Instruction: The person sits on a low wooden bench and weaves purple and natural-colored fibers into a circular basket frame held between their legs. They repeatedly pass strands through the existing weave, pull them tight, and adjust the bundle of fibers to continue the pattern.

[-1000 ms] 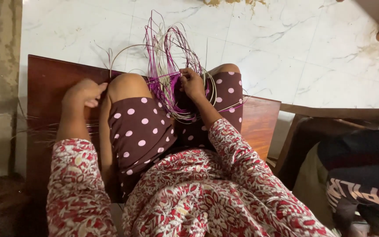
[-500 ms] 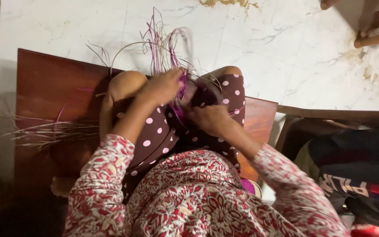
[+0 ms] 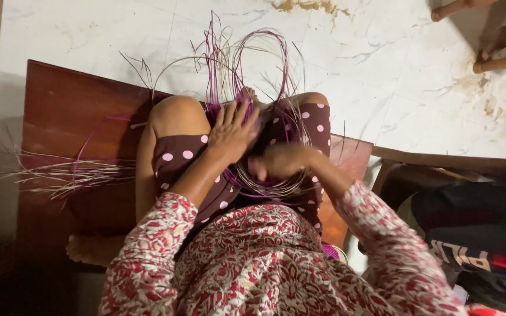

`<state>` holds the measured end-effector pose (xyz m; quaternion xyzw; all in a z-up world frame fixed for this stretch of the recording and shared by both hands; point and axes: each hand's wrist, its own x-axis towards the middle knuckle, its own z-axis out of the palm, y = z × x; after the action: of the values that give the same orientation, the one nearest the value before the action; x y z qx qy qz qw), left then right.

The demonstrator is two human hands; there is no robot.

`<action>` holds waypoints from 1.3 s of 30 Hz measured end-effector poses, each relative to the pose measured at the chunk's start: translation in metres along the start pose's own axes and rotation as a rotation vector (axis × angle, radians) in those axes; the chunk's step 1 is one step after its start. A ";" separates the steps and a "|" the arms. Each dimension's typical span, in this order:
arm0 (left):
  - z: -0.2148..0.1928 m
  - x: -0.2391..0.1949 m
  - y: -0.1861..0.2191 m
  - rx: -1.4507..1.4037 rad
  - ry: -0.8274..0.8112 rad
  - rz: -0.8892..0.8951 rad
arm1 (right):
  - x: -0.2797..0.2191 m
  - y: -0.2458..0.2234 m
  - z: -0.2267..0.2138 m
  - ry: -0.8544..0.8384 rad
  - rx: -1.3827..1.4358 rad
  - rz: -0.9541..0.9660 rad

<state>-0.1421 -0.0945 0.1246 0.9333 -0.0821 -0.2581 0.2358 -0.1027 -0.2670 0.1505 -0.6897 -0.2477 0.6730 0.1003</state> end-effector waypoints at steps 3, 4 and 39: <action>0.026 0.007 0.011 0.211 -0.169 -0.144 | 0.029 0.010 -0.052 0.354 0.161 0.028; 0.045 0.013 0.009 0.209 -0.167 -0.147 | 0.041 0.010 -0.068 0.353 0.157 0.027; 0.028 -0.081 0.053 -0.172 0.147 0.205 | -0.103 -0.021 0.010 0.488 0.133 -0.131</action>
<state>-0.2270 -0.1295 0.1649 0.9128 -0.1372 -0.1695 0.3453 -0.1135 -0.3003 0.2498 -0.8060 -0.2154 0.4935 0.2458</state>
